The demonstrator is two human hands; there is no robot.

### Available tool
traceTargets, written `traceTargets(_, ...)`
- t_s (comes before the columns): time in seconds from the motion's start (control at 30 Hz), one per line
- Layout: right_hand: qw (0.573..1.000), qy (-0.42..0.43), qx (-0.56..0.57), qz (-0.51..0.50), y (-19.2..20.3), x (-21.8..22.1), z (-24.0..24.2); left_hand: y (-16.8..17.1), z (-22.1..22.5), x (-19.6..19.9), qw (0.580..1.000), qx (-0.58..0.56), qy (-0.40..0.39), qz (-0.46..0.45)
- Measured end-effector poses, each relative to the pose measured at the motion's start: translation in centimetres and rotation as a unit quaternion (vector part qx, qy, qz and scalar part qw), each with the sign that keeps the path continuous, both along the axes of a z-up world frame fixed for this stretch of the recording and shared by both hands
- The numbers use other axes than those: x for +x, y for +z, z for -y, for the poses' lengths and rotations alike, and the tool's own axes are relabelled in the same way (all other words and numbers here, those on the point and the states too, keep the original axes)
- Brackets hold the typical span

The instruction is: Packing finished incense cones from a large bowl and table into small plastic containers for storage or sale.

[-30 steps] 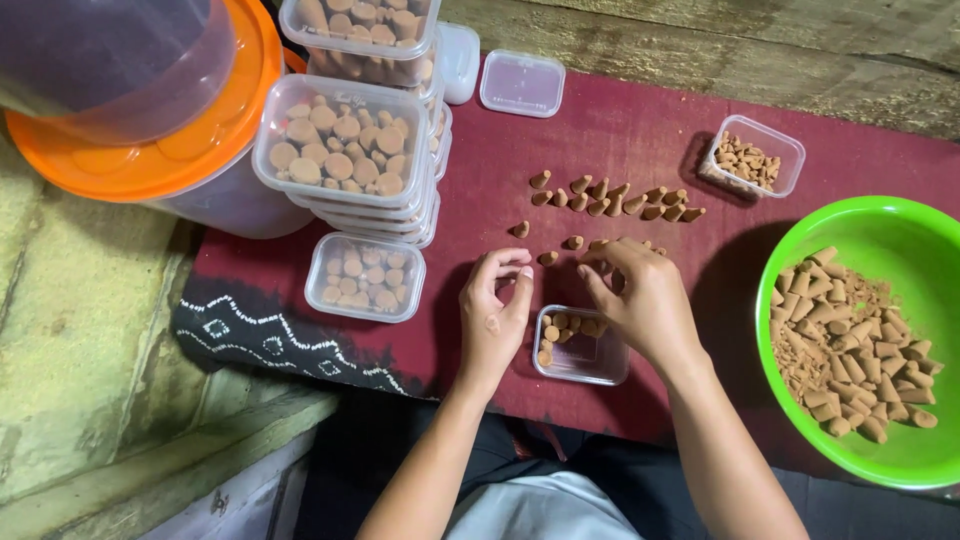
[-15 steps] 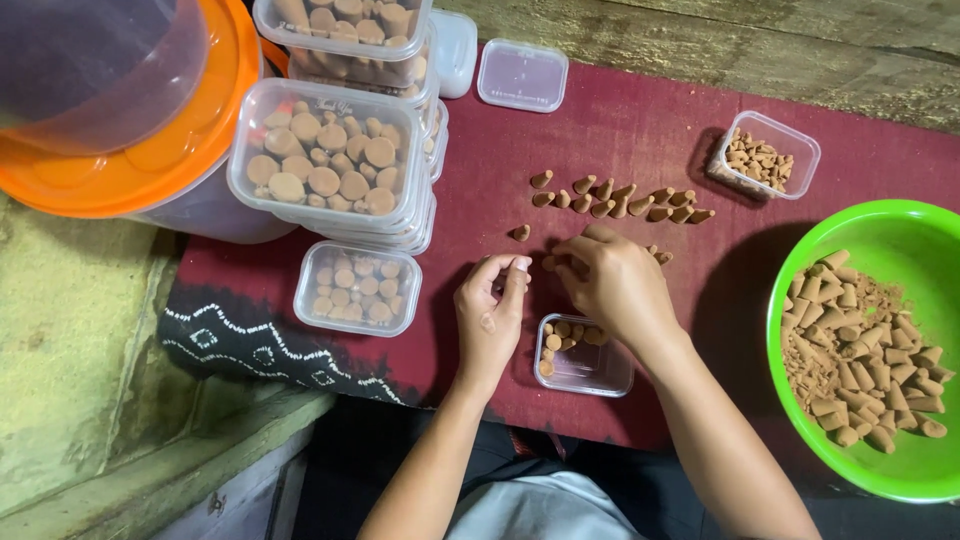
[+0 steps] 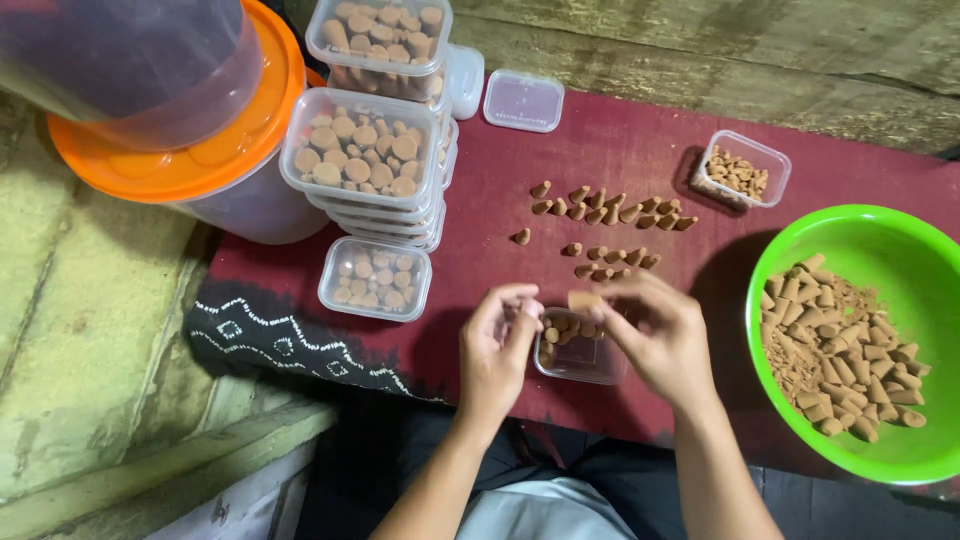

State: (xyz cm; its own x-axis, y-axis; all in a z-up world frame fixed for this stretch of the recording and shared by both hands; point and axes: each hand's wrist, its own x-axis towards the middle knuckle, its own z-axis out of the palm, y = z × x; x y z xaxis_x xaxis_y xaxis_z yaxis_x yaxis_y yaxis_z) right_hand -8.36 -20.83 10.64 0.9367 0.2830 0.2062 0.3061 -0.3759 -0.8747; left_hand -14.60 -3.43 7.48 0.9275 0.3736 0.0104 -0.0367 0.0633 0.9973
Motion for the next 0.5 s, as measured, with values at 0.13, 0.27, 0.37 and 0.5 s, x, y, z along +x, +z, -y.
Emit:
traceTargets(0.13, 0.998, -0.011, 0.059, -0.004, -0.2, -4.9, 1.8, 2.8, 1.6, -3.1, 0.997, -0.029, -0.066, -0.003)
traceTargets(0.27, 0.989, -0.011, 0.148, -0.013, 0.1, -7.6, 2.7, 4.5, 2.8, -5.3, 0.989, -0.064, -0.124, 0.045)
traceTargets(0.37, 0.988, -0.014, 0.151, 0.003, 0.4, -8.7, 2.9, 5.5, 3.4, -6.2, 0.985, -0.073, -0.135, 0.074)
traceTargets(0.5, 0.986, -0.009, 0.162, 0.024, 0.6, -9.7, 3.1, 5.9, 3.8, -7.0, 0.984, -0.049, -0.125, 0.114)
